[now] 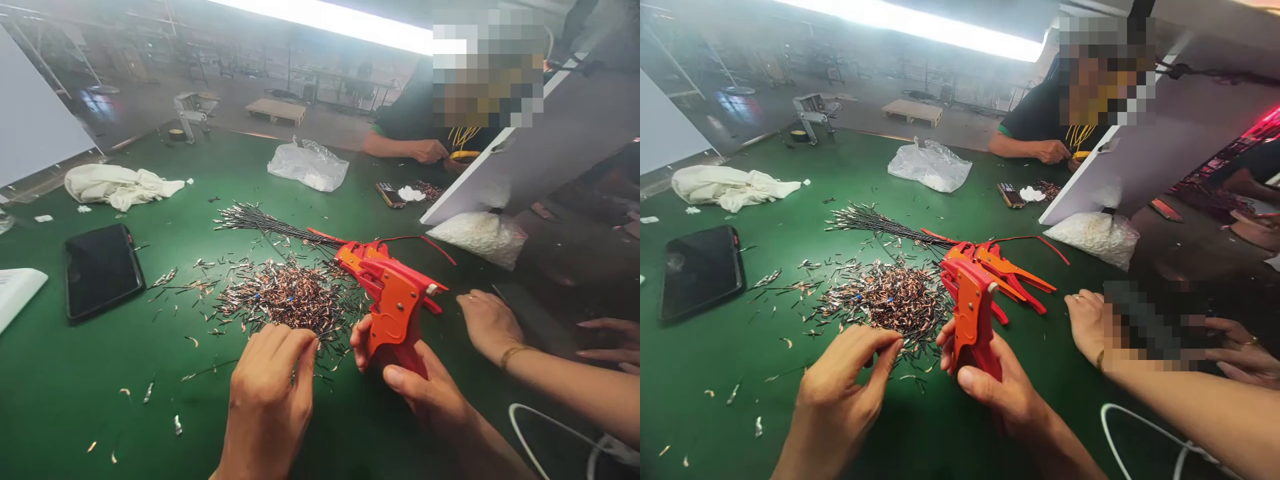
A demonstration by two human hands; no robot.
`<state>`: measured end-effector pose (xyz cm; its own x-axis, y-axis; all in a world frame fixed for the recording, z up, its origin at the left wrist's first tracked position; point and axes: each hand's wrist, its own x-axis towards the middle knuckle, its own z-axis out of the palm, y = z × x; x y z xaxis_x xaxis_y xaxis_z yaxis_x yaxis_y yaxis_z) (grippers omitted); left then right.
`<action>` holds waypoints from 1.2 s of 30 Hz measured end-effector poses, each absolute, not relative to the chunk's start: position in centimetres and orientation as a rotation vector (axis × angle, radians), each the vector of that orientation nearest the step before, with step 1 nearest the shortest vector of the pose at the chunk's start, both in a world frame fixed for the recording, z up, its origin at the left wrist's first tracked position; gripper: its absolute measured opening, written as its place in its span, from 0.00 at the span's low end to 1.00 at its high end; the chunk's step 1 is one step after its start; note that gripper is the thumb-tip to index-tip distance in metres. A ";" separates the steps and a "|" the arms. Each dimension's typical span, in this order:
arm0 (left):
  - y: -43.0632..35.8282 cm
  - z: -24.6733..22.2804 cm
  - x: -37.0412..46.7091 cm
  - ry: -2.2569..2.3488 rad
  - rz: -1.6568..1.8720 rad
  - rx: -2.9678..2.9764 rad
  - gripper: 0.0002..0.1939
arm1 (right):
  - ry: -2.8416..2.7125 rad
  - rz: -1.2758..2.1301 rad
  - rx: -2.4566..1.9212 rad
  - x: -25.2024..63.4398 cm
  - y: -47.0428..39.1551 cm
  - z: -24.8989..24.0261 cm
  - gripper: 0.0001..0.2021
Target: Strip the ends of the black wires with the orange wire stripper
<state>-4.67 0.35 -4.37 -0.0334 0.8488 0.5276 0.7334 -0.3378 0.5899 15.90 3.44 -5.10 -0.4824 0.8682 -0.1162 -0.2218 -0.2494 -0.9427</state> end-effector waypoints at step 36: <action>0.2 -4.8 -3.2 1.636 1.122 2.120 0.11 | -0.783 2.117 -0.478 14.1 3.3 -4.9 0.24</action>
<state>-3.20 0.23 -4.80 0.0795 0.9024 0.4235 0.7205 -0.3456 0.6012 14.10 3.35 -4.88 -0.5999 0.7973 -0.0663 -0.5621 -0.4790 -0.6742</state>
